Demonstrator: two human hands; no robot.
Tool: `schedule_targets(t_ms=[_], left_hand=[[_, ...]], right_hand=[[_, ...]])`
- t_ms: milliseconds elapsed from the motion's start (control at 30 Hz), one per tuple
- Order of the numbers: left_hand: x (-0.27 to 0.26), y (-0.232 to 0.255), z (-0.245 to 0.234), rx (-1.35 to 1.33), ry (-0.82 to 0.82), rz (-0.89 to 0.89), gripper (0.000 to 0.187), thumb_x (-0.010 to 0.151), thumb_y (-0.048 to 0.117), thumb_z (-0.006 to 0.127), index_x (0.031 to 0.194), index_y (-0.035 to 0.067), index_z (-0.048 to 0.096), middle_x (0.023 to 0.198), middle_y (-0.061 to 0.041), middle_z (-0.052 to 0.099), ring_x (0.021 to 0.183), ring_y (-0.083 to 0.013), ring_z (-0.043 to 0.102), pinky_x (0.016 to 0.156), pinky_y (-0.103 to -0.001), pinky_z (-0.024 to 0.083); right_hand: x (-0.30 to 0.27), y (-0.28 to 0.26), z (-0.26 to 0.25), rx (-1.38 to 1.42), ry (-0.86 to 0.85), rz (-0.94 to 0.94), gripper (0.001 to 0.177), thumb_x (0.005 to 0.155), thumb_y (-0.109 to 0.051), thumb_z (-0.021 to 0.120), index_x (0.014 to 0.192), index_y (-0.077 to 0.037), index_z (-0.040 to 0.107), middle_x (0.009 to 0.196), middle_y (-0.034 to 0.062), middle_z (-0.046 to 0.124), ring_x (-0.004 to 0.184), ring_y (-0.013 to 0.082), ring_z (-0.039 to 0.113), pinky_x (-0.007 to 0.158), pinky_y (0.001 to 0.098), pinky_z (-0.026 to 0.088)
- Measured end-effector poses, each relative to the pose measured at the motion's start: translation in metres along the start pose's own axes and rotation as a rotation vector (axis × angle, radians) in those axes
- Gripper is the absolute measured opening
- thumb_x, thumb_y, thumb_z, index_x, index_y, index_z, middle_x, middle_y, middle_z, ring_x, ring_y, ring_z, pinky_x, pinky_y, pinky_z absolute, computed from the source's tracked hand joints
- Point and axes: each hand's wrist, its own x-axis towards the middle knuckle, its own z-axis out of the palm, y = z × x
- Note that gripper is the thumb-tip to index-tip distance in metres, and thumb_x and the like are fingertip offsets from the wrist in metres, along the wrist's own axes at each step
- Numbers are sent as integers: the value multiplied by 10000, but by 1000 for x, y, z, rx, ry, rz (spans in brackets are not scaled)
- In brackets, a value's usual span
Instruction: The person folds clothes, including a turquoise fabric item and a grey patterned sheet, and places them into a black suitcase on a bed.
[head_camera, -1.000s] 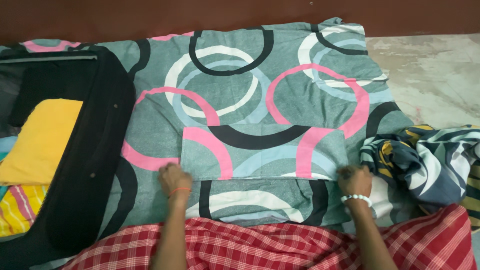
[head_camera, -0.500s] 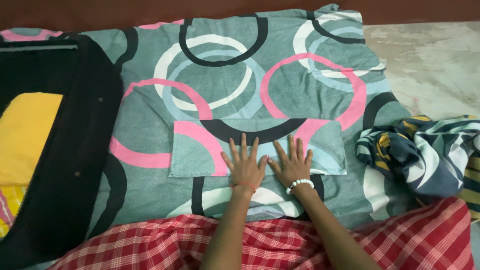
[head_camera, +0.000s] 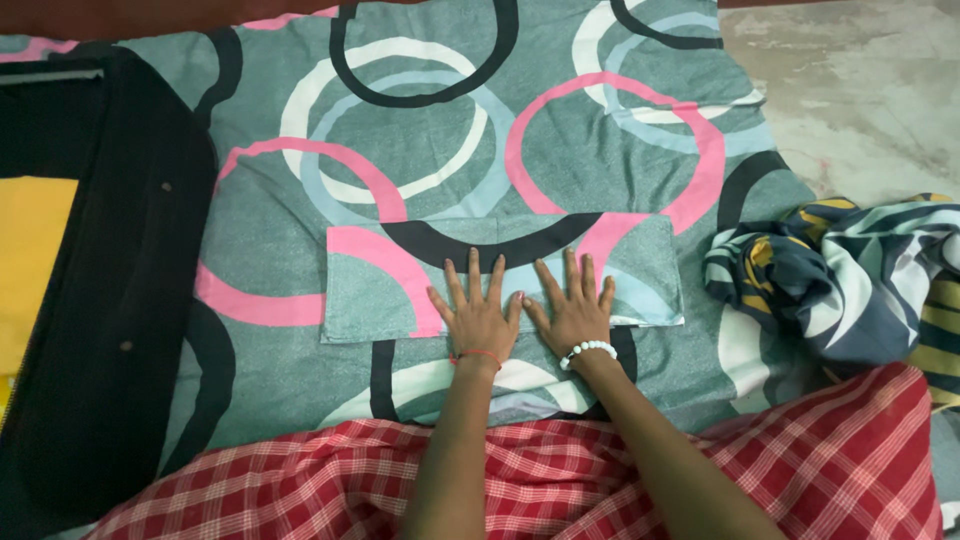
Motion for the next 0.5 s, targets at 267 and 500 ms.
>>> schedule_targets(t_ms=[267,500], left_hand=[[0,0,-1,10,-23,-2,651,982,582,401,1579,340,304,1688,-57,134,1541,-418,5,1158,-726,-35],[11,9,-21,-98,-91,-67,543,1001,501,501,1447,193,473,1637,-101,261,1545,-430,111,1184,-723,52]], right_hand=[[-3,0,-2,6,28,-19,665,932,-602,525,1534,-332,440,1661,171,247,1548,390,152,1164,695,107],[5,3,-3,51,9,17,558,922,-473,588,1442,-274,549,1603,169,349,1499,386,224,1128,688,134]])
